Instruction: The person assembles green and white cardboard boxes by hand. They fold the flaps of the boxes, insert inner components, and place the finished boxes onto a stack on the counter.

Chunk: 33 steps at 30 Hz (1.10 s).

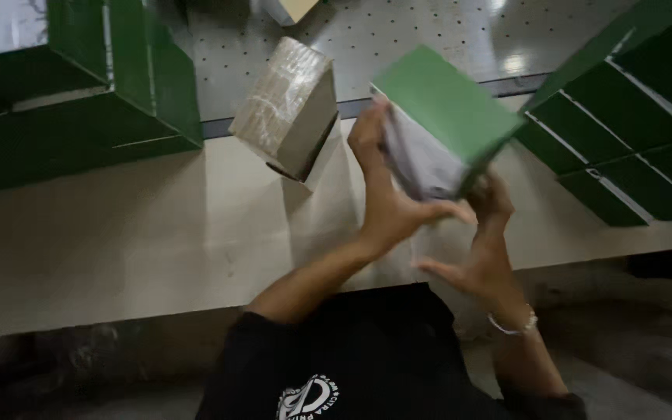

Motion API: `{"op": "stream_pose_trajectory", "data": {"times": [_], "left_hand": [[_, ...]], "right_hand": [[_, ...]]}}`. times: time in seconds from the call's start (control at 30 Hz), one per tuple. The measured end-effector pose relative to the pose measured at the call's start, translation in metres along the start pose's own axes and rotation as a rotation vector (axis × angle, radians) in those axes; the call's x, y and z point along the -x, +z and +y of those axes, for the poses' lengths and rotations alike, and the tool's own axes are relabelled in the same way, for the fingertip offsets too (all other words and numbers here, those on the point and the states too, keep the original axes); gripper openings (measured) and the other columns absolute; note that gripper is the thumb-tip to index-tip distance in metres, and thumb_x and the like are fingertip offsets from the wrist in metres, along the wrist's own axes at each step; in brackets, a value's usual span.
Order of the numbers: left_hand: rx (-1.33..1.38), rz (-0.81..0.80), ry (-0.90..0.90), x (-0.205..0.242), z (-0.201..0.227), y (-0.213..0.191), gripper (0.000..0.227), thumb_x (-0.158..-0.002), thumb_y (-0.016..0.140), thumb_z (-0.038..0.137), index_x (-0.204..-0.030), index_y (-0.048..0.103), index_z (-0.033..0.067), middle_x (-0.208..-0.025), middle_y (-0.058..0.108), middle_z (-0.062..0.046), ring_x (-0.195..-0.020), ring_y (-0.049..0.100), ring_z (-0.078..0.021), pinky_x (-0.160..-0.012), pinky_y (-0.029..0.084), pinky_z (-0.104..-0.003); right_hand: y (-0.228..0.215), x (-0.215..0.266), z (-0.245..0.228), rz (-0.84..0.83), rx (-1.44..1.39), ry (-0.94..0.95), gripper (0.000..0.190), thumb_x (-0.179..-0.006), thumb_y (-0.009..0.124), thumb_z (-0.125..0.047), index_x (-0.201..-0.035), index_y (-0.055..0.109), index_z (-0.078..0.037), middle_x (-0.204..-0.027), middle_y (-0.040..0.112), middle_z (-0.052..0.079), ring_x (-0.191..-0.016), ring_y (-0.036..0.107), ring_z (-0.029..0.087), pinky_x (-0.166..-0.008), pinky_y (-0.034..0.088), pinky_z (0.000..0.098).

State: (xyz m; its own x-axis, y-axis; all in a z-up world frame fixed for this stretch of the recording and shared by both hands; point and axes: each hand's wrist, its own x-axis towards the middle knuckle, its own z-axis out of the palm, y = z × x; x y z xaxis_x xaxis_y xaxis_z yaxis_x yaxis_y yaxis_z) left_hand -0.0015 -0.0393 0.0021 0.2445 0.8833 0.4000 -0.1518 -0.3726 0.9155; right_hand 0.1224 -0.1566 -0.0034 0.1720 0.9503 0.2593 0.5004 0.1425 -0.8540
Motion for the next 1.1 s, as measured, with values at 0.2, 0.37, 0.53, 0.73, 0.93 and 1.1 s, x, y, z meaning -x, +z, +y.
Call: {"op": "stream_pose_trajectory", "data": {"times": [0.2, 0.37, 0.53, 0.73, 0.93, 1.1], "left_hand": [[-0.153, -0.079, 0.328, 0.022, 0.008, -0.041, 0.081, -0.083, 0.069, 0.07, -0.143, 0.049, 0.0195, -0.15, 0.037, -0.009, -0.147, 0.04, -0.0285, -0.129, 0.042, -0.051], [-0.389, 0.583, 0.913, 0.011, -0.064, -0.087, 0.115, -0.068, 0.09, 0.06, -0.152, 0.026, 0.0116, -0.152, 0.026, -0.016, -0.144, 0.026, -0.0324, -0.121, 0.021, -0.071], [-0.371, 0.45, 0.29, -0.006, -0.095, -0.104, 0.087, -0.082, 0.091, 0.038, -0.139, 0.032, 0.0079, -0.13, 0.033, -0.01, -0.123, 0.042, -0.0266, -0.108, 0.029, -0.052], [-0.164, 0.387, 0.293, -0.018, -0.149, -0.124, 0.043, -0.099, 0.066, 0.044, -0.114, 0.043, 0.0103, -0.107, 0.045, -0.005, -0.101, 0.041, -0.0102, -0.095, 0.036, -0.041], [0.05, 0.138, 0.24, -0.034, -0.198, -0.142, 0.048, -0.093, 0.068, 0.041, -0.125, 0.062, 0.0067, -0.113, 0.066, -0.007, -0.104, 0.061, -0.0114, -0.1, 0.048, -0.042], [0.111, 0.085, 0.226, -0.043, -0.174, -0.133, 0.079, -0.078, 0.066, 0.077, -0.118, 0.064, 0.009, -0.099, 0.066, -0.005, -0.093, 0.057, -0.0096, -0.087, 0.052, -0.04]], "right_hand": [[0.014, -0.001, 0.049, 0.433, 0.016, 0.039, 0.084, -0.109, 0.064, -0.015, -0.161, -0.001, -0.008, -0.168, 0.017, 0.022, -0.158, 0.029, 0.04, -0.132, 0.027, 0.0502], [0.02, -0.008, 0.065, 0.429, -0.348, 0.09, 0.055, -0.11, 0.053, -0.022, -0.157, 0.028, -0.012, -0.145, 0.042, 0.008, -0.124, 0.045, 0.011, -0.121, 0.04, 0.0456], [0.027, -0.045, 0.018, 0.439, -0.948, 0.447, 0.053, -0.101, 0.05, -0.043, -0.139, 0.054, -0.006, -0.142, 0.061, 0.016, -0.126, 0.062, 0.03, -0.111, 0.043, 0.0609], [0.025, -0.066, 0.016, 0.394, -0.986, 0.412, 0.058, -0.103, 0.045, -0.048, -0.148, 0.048, -0.012, -0.15, 0.056, 0.012, -0.134, 0.056, 0.029, -0.112, 0.042, 0.0612], [0.028, -0.086, 0.014, 0.452, -0.856, 0.204, 0.059, -0.103, 0.055, -0.053, -0.145, 0.05, -0.012, -0.142, 0.056, 0.015, -0.131, 0.057, 0.032, -0.115, 0.04, 0.0671], [0.03, -0.106, -0.013, 0.547, -0.908, 0.206, 0.05, -0.1, 0.061, -0.051, -0.134, 0.056, -0.014, -0.13, 0.064, 0.008, -0.119, 0.065, 0.023, -0.11, 0.052, 0.0578]]}}
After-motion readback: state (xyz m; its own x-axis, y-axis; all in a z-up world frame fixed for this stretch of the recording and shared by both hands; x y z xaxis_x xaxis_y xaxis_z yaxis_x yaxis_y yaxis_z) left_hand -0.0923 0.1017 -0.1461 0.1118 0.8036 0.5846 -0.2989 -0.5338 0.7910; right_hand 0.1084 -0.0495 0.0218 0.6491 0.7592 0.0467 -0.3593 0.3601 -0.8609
